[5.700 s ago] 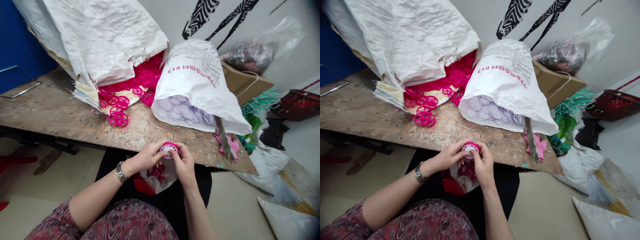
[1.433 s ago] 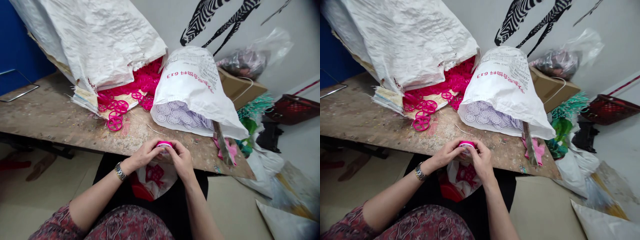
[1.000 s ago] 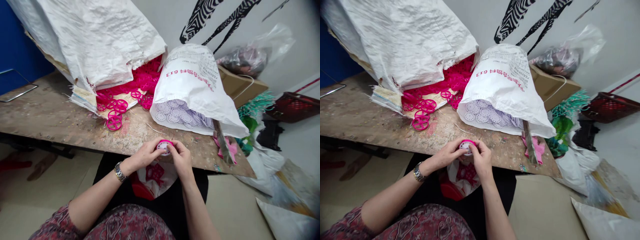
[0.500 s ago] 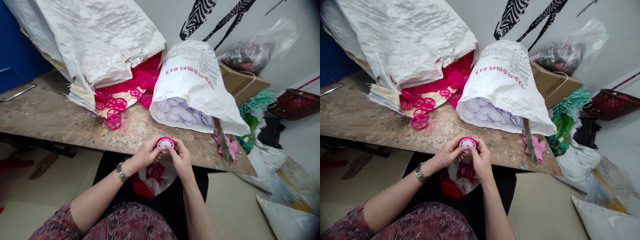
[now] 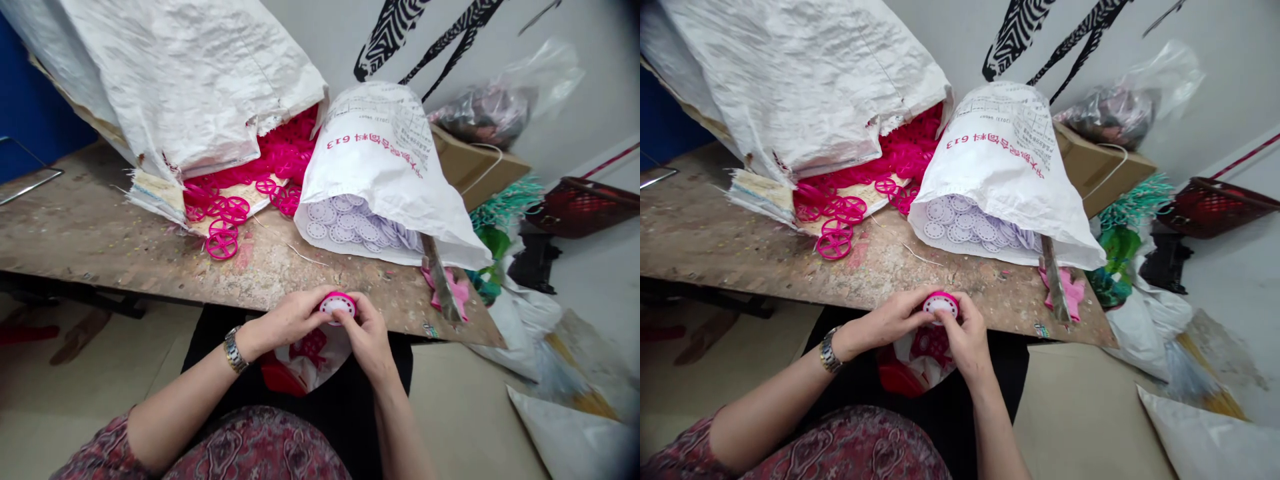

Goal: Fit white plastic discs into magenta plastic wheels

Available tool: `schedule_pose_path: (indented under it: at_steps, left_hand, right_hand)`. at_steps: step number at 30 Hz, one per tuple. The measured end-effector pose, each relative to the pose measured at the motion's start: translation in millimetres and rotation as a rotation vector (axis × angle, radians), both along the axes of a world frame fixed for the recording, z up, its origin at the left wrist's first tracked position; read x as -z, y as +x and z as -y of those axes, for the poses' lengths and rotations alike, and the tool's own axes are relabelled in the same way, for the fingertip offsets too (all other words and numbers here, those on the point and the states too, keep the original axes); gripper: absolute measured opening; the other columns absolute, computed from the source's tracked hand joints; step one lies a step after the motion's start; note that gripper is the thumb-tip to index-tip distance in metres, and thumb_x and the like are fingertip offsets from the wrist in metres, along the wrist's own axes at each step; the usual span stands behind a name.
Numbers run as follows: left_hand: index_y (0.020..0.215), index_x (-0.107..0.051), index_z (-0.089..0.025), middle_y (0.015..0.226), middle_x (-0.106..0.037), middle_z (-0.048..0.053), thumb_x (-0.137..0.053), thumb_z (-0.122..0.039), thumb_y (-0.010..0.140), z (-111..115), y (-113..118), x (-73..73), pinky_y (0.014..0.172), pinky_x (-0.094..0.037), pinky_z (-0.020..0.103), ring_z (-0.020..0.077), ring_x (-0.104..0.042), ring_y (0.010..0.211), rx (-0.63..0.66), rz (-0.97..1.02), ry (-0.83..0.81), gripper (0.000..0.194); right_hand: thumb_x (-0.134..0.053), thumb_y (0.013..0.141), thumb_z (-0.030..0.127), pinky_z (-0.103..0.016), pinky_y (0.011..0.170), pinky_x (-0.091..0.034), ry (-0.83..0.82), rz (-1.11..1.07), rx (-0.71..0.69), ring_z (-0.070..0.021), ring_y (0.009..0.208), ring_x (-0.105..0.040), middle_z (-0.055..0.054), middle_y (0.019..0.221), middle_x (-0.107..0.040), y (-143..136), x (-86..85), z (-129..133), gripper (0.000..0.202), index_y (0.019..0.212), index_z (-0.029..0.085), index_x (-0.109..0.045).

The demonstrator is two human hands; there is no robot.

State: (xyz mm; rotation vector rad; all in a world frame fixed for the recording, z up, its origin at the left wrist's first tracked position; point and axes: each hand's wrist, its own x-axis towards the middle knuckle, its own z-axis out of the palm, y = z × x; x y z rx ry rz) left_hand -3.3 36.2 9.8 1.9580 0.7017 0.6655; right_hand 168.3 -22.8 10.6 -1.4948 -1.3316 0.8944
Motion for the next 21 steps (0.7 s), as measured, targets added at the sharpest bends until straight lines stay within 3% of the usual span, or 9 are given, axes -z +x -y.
schedule_pose_path:
  at_steps: [3,6,9,12,16,21]
  left_hand:
    - [0.134,-0.051,-0.019,0.099,-0.068,0.006,-0.058,-0.034,0.091,-8.1,-9.0,1.9,0.08,-0.049,0.031,0.0176,-0.062,0.087,0.011,-0.011,-0.01,0.046]
    - [0.132,-0.052,-0.018,0.082,-0.063,0.001,-0.055,-0.035,0.092,-16.2,-17.9,10.6,0.066,-0.047,0.026,0.0127,-0.057,0.068,-0.137,0.042,-0.067,0.043]
    - [0.125,-0.055,-0.018,0.074,-0.057,-0.002,-0.051,-0.038,0.094,-20.6,-22.6,20.5,0.06,-0.045,0.023,0.0108,-0.054,0.062,-0.262,0.091,-0.111,0.037]
    - [0.122,-0.057,-0.018,0.071,-0.056,-0.002,-0.048,-0.039,0.095,-21.0,-22.7,25.7,0.058,-0.045,0.022,0.0102,-0.054,0.06,-0.301,0.1,-0.123,0.035]
    - [0.118,-0.059,-0.017,0.071,-0.058,-0.002,-0.049,-0.035,0.095,-19.4,-20.5,25.7,0.062,-0.047,0.024,0.0105,-0.055,0.061,-0.305,0.084,-0.052,0.03]
    - [0.117,-0.061,-0.017,0.08,-0.064,0.002,-0.049,-0.029,0.095,-17.3,-20.2,26.3,0.07,-0.048,0.027,0.0122,-0.058,0.068,-0.329,0.042,0.071,0.027]
  right_hand:
    - [-0.063,0.087,0.034,-0.027,0.073,-0.047,-0.11,0.104,-0.14,-0.0179,0.08,-0.061,0.001,0.086,-0.068,12.2,-2.0,12.6,0.013,0.094,0.023,-0.065]
    - [-0.061,0.09,0.035,-0.029,0.075,-0.047,-0.194,0.275,-0.234,-0.0196,0.084,-0.064,0.001,0.09,-0.07,23.3,0.0,27.0,0.012,0.096,0.025,-0.066]
    - [-0.064,0.088,0.036,-0.034,0.081,-0.049,-0.161,0.441,-0.252,-0.0231,0.092,-0.066,-0.002,0.101,-0.072,33.2,4.6,37.7,0.021,0.107,0.027,-0.065]
    - [-0.062,0.089,0.04,-0.039,0.087,-0.05,-0.086,0.497,-0.173,-0.0261,0.1,-0.066,-0.006,0.11,-0.071,42.7,4.9,38.2,0.027,0.112,0.026,-0.065]
    - [-0.057,0.091,0.042,-0.039,0.081,-0.053,0.041,0.522,0.002,-0.0256,0.093,-0.067,-0.009,0.105,-0.071,57.4,-3.0,11.2,0.028,0.11,0.023,-0.066]
    - [-0.055,0.089,0.032,-0.045,0.091,-0.049,0.277,0.789,0.147,-0.0293,0.103,-0.062,-0.014,0.11,-0.068,79.1,-1.5,-62.2,0.033,0.117,0.017,-0.063]
